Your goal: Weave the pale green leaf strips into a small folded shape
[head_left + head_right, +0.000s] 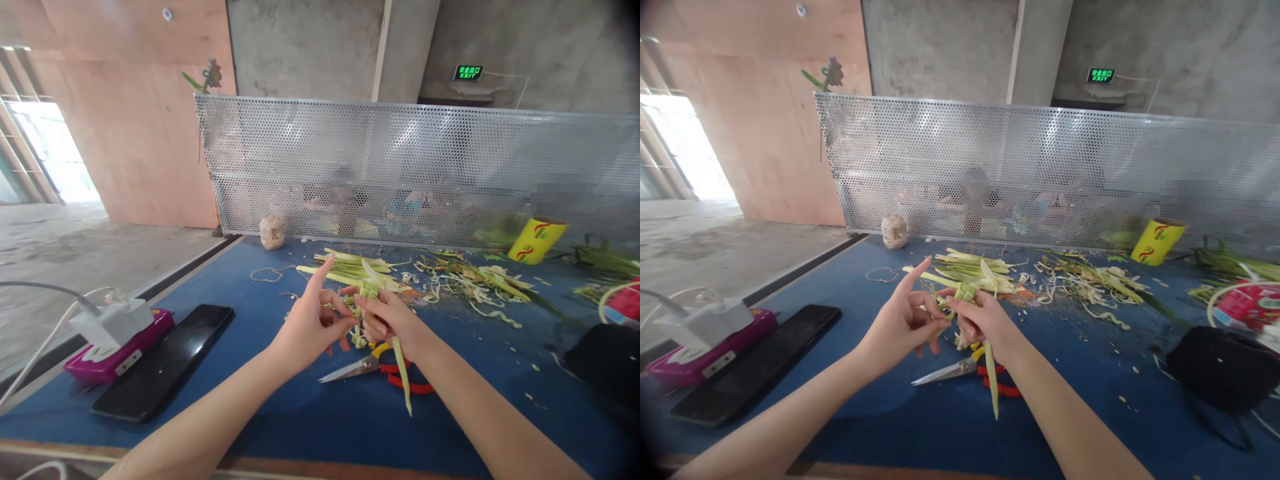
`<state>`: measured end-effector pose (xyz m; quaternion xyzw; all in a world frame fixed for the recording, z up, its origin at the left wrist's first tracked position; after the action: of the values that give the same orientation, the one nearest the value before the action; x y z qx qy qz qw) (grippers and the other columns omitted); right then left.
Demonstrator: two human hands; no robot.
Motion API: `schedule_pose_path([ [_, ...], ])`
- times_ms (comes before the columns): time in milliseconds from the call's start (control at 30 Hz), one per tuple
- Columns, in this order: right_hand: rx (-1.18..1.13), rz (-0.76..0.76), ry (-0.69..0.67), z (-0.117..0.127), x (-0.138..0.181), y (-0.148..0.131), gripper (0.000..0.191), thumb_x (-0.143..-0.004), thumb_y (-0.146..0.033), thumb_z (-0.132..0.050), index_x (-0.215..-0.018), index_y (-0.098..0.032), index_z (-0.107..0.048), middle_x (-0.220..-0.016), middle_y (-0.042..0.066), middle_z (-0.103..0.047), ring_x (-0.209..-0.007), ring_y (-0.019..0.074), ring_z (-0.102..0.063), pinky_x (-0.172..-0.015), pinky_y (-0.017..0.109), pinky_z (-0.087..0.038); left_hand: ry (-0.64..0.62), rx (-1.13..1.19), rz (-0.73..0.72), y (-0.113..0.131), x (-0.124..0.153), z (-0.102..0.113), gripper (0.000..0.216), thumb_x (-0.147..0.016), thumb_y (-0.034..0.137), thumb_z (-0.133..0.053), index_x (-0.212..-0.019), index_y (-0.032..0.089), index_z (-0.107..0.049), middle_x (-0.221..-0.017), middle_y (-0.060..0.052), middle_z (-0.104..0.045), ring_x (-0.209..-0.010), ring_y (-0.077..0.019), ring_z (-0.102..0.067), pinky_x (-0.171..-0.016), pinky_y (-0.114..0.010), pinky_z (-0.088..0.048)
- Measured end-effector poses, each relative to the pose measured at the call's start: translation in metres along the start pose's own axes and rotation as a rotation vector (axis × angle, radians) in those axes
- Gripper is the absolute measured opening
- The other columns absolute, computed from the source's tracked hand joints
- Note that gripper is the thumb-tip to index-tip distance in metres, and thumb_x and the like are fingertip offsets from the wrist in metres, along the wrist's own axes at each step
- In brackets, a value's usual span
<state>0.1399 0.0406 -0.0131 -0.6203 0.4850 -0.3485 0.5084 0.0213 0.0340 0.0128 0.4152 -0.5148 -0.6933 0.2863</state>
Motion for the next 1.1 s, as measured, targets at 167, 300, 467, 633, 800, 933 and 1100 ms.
schedule_pose_path([
  [167,0.139,0.169,0.193,0.006,0.001,-0.011,0.021,-0.070,-0.030,-0.061,-0.085,-0.017,-0.057,-0.040,-0.010,-0.039,-0.034,0.0027,-0.027,-0.035,0.017,-0.019,0.010,-0.008,-0.016,-0.003,-0.002,-0.002,0.081,-0.072,0.016,-0.058,-0.135,0.033,-0.010,-0.074,0.004,-0.050,-0.047,-0.0094,-0.058,-0.034,-0.016,-0.042],
  [300,0.144,0.260,0.263,0.010,0.001,-0.016,0.025,-0.069,-0.029,-0.061,-0.090,-0.017,-0.058,-0.043,-0.010,-0.034,-0.034,0.0027,-0.025,-0.034,0.019,-0.021,0.018,0.050,-0.002,-0.001,-0.001,-0.004,0.081,-0.072,0.016,-0.059,-0.134,0.035,-0.009,-0.071,0.006,-0.048,-0.043,-0.0097,-0.058,-0.032,-0.017,-0.042],
  [467,0.120,0.321,0.279,0.014,0.000,-0.018,0.021,-0.070,-0.028,-0.060,-0.089,-0.018,-0.057,-0.041,-0.011,-0.033,-0.031,0.0024,-0.024,-0.033,0.019,-0.020,0.011,0.121,0.058,0.004,0.002,-0.008,0.082,-0.070,0.015,-0.061,-0.133,0.035,-0.011,-0.069,0.007,-0.048,-0.043,-0.0117,-0.059,-0.032,-0.019,-0.043],
  [633,0.050,0.289,0.250,0.013,0.002,-0.020,0.017,-0.072,-0.026,-0.060,-0.086,-0.019,-0.056,-0.040,-0.012,-0.032,-0.031,0.0021,-0.023,-0.034,0.018,-0.020,-0.028,0.163,0.101,0.004,0.004,-0.009,0.088,-0.067,0.015,-0.064,-0.134,0.032,-0.009,-0.067,0.007,-0.051,-0.043,-0.0140,-0.060,-0.034,-0.020,-0.043],
  [800,-0.038,0.103,0.056,-0.001,0.005,-0.014,0.027,-0.075,-0.041,-0.056,-0.084,-0.017,-0.058,-0.042,-0.010,-0.032,-0.031,0.0022,-0.023,-0.035,0.019,-0.018,0.183,0.219,0.020,0.002,-0.003,0.010,0.087,-0.068,0.022,-0.066,-0.135,0.014,-0.011,-0.061,0.004,-0.058,-0.050,-0.0106,-0.059,-0.048,-0.020,-0.046],
  [933,0.030,0.060,0.074,-0.004,0.009,-0.011,0.030,-0.077,-0.045,-0.052,-0.079,-0.016,-0.060,-0.040,-0.009,-0.031,-0.032,0.0029,-0.024,-0.035,0.019,-0.017,0.315,0.280,0.003,0.004,-0.009,0.021,0.096,-0.064,0.025,-0.069,-0.136,0.017,-0.007,-0.077,-0.003,-0.065,-0.042,-0.0076,-0.055,-0.037,-0.017,-0.036],
  [1100,0.151,0.005,0.089,-0.007,0.011,-0.009,0.023,-0.077,-0.038,-0.052,-0.070,-0.017,-0.060,-0.036,-0.009,-0.030,-0.032,0.0035,-0.023,-0.037,0.019,-0.019,0.268,0.232,0.018,0.011,-0.009,0.018,0.102,-0.065,0.023,-0.069,-0.138,0.010,0.001,-0.051,0.001,-0.062,-0.039,-0.0107,-0.054,-0.035,-0.016,-0.029],
])
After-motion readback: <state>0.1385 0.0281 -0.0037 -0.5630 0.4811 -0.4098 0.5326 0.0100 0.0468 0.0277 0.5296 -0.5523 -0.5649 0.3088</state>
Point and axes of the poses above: each hand's wrist, its own x-axis away from the middle knuckle, its own z-axis out of the back of the hand, y = z × x, the point moved 5 cm from there along -x, towards the middle knuckle
